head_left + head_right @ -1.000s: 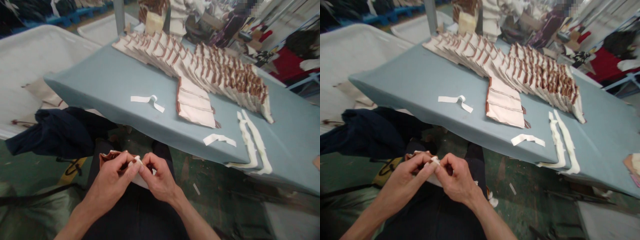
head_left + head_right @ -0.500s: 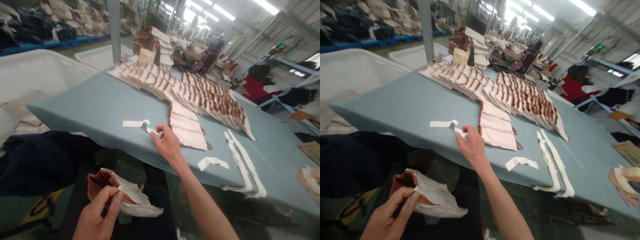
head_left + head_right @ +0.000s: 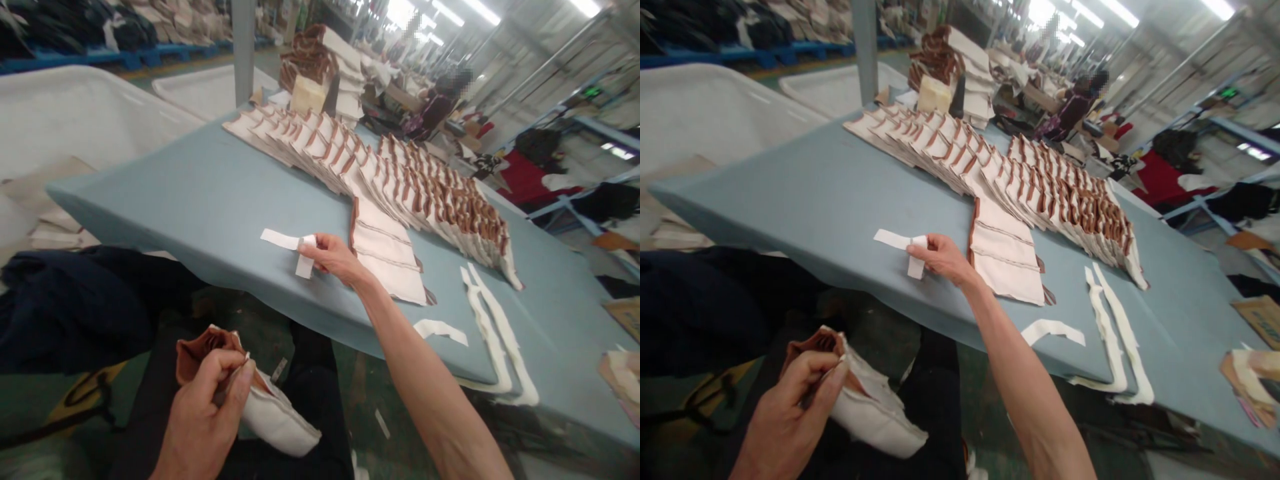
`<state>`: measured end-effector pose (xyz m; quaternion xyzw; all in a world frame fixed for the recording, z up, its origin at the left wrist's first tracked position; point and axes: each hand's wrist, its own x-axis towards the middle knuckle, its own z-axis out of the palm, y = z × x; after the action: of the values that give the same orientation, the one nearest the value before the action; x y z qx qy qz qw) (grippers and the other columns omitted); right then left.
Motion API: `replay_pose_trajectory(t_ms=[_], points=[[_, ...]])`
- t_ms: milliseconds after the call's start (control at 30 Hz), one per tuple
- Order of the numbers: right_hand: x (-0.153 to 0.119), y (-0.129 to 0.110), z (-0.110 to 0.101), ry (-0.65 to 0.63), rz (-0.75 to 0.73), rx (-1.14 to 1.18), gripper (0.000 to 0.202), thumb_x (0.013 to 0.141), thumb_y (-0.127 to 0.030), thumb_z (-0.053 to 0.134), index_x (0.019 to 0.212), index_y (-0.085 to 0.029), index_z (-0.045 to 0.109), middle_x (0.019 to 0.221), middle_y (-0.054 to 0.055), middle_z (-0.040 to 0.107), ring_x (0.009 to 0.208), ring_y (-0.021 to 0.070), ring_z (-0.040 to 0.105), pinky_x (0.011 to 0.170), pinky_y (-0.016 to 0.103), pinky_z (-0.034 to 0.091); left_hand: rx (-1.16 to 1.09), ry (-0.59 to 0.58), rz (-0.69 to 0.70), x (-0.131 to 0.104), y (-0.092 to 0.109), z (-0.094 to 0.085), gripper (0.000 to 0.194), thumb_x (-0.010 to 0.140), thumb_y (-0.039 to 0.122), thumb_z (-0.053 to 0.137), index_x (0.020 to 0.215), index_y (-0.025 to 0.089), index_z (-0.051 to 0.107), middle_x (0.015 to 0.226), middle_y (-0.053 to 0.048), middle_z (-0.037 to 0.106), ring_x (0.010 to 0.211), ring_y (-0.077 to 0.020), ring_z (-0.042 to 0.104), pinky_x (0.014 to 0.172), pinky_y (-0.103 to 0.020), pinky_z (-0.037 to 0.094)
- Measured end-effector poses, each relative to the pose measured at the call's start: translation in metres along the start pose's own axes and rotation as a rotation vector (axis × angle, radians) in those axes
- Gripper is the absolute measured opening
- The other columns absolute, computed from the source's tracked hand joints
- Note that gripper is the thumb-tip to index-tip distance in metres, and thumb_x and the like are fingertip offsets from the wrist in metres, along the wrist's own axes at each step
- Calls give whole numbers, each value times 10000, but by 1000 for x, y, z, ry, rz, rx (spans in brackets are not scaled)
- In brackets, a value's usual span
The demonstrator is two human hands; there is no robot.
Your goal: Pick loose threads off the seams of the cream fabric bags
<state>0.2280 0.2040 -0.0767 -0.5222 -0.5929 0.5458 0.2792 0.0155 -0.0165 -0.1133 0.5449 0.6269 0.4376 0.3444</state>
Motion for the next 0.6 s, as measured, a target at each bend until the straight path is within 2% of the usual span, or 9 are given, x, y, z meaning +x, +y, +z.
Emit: replay_pose_trajectory(t_ms=[100, 167, 267, 367, 467, 533, 600], points=[[-26, -2, 26, 18, 11, 194, 642, 697, -836, 752, 795, -232, 557, 530, -114, 436, 436, 69, 355, 418, 230, 337, -46, 4, -101, 3, 0, 3, 250, 948, 488, 688, 1008, 245, 688, 811, -17, 810, 719, -221, 798, 647, -252, 621], [-49, -2, 47, 47, 15, 286, 648, 724, -848, 735, 808, -232, 552, 521, -110, 451, 419, 67, 368, 408, 224, 380, -90, -28, -134, 5, 3, 2, 316, 943, 494, 692, 1113, 227, 683, 844, -28, 811, 736, -221, 793, 646, -259, 619], [-85, -3, 76, 74, 54, 467, 617, 730, -783, 807, 815, -222, 564, 509, -110, 495, 372, 50, 366, 363, 198, 378, -155, -113, -167, 6, 14, 0, 300, 958, 497, 672, 1058, 215, 693, 689, 13, 734, 569, -172, 690, 526, -225, 536], [-116, -6, 98, 98, 97, 620, 604, 700, -715, 884, 817, -211, 573, 491, -114, 522, 342, 38, 380, 327, 169, 359, -182, -142, -178, 1, 25, -2, 299, 945, 495, 671, 968, 199, 713, 638, 13, 708, 534, -162, 655, 499, -220, 497], [-139, -9, 112, 159, 89, 660, 601, 690, -683, 909, 840, -205, 577, 504, -107, 561, 348, 40, 424, 323, 154, 355, -126, -144, -119, -9, 30, -3, 309, 949, 459, 653, 1047, 181, 747, 657, 15, 712, 505, -144, 619, 483, -216, 480], [-150, -11, 116, 177, 76, 672, 576, 709, -663, 901, 838, -205, 575, 507, -105, 570, 356, 40, 437, 329, 151, 365, -64, -78, -37, -17, 30, -4, 322, 941, 394, 654, 1172, 183, 734, 650, 44, 695, 474, -126, 586, 467, -205, 467], [-160, -14, 118, 194, 61, 657, 523, 745, -611, 891, 830, -206, 571, 502, -109, 561, 362, 40, 441, 337, 147, 376, 4, -17, 43, -23, 30, -5, 342, 918, 331, 656, 1221, 185, 716, 655, 54, 709, 489, -132, 623, 470, -202, 484]])
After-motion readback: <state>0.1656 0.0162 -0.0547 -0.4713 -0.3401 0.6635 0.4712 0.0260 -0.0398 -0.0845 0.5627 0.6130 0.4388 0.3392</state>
